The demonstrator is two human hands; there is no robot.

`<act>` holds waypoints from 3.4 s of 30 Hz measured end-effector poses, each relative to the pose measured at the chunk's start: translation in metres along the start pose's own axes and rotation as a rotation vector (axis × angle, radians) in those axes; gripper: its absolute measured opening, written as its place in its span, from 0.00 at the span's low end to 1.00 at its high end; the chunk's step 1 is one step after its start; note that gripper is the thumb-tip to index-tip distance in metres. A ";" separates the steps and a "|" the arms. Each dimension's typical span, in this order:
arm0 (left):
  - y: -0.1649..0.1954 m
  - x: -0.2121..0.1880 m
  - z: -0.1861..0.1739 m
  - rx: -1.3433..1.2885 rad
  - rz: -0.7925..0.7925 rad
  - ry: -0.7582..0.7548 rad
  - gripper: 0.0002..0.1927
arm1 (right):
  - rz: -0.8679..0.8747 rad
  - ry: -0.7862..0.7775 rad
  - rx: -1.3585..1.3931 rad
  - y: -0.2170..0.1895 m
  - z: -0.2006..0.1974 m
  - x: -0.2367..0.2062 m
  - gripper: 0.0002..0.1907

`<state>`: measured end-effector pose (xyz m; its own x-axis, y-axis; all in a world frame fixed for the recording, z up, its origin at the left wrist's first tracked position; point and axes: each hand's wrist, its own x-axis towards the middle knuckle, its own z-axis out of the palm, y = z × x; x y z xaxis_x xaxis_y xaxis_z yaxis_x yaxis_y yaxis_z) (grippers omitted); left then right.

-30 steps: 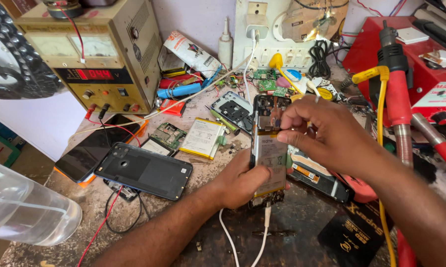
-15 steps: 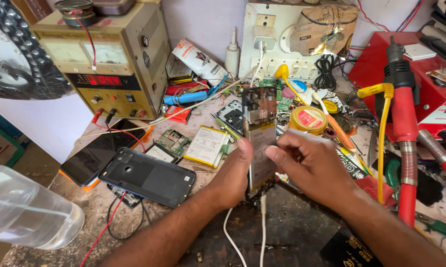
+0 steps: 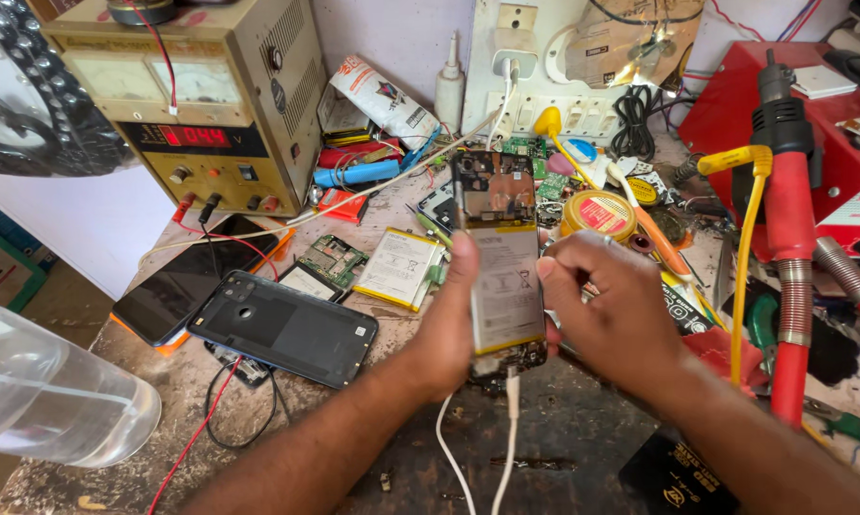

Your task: The person disassembles a cracked smartphone, removes the screen and battery, and reconnects internal components. They then reassemble the device and power it on to verify functionality.

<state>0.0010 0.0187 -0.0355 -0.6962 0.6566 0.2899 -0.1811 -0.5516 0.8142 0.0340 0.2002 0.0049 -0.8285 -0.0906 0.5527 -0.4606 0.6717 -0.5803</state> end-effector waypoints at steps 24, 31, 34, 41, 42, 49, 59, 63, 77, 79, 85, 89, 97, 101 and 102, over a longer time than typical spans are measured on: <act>0.004 0.002 -0.005 0.021 -0.108 0.039 0.49 | 0.177 -0.319 0.146 -0.007 -0.003 0.010 0.19; 0.007 0.001 0.006 -0.048 -0.084 0.152 0.47 | 0.170 -0.280 0.027 -0.007 -0.004 0.006 0.19; 0.001 0.001 0.011 0.003 -0.061 0.227 0.46 | 0.103 -0.187 -0.094 -0.011 -0.001 0.002 0.18; -0.007 -0.001 0.011 -0.006 0.025 0.198 0.44 | -0.139 -0.046 -0.193 -0.022 -0.002 0.001 0.18; -0.007 -0.001 0.011 -0.015 0.031 0.204 0.43 | -0.146 -0.043 -0.179 -0.024 -0.004 0.000 0.19; 0.008 0.008 -0.013 -0.201 0.014 0.215 0.47 | -0.144 -0.013 0.001 -0.021 -0.017 -0.006 0.17; 0.016 0.006 -0.017 -0.237 -0.021 0.127 0.47 | 0.359 0.291 0.857 0.071 -0.041 0.037 0.07; 0.017 0.007 -0.017 -0.156 -0.049 0.157 0.44 | 0.449 0.328 0.763 0.102 -0.035 0.055 0.12; 0.030 0.006 -0.017 -0.074 0.013 0.150 0.45 | 0.155 0.201 -0.430 0.121 -0.030 0.074 0.08; 0.030 0.005 -0.016 -0.087 0.016 0.131 0.46 | -0.045 0.216 -0.584 0.113 -0.031 0.072 0.08; 0.026 0.005 -0.018 -0.153 -0.002 0.072 0.49 | -0.090 0.130 -0.241 0.044 -0.026 0.052 0.09; 0.023 0.005 -0.018 -0.154 -0.017 0.039 0.49 | -0.209 0.013 0.120 -0.006 -0.016 0.045 0.09; 0.011 0.008 -0.018 -0.098 -0.072 0.068 0.43 | -0.198 0.043 0.013 -0.026 0.000 0.050 0.09; 0.008 0.007 -0.016 -0.023 -0.072 0.088 0.43 | -0.237 0.061 -0.033 -0.023 -0.001 0.045 0.09; 0.008 0.007 -0.015 0.002 -0.074 0.092 0.43 | -0.239 0.066 -0.042 -0.022 -0.002 0.043 0.09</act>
<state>-0.0158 0.0111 -0.0347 -0.7418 0.6455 0.1817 -0.2329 -0.5020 0.8329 0.0090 0.1824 0.0426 -0.6744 -0.2032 0.7099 -0.6261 0.6670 -0.4038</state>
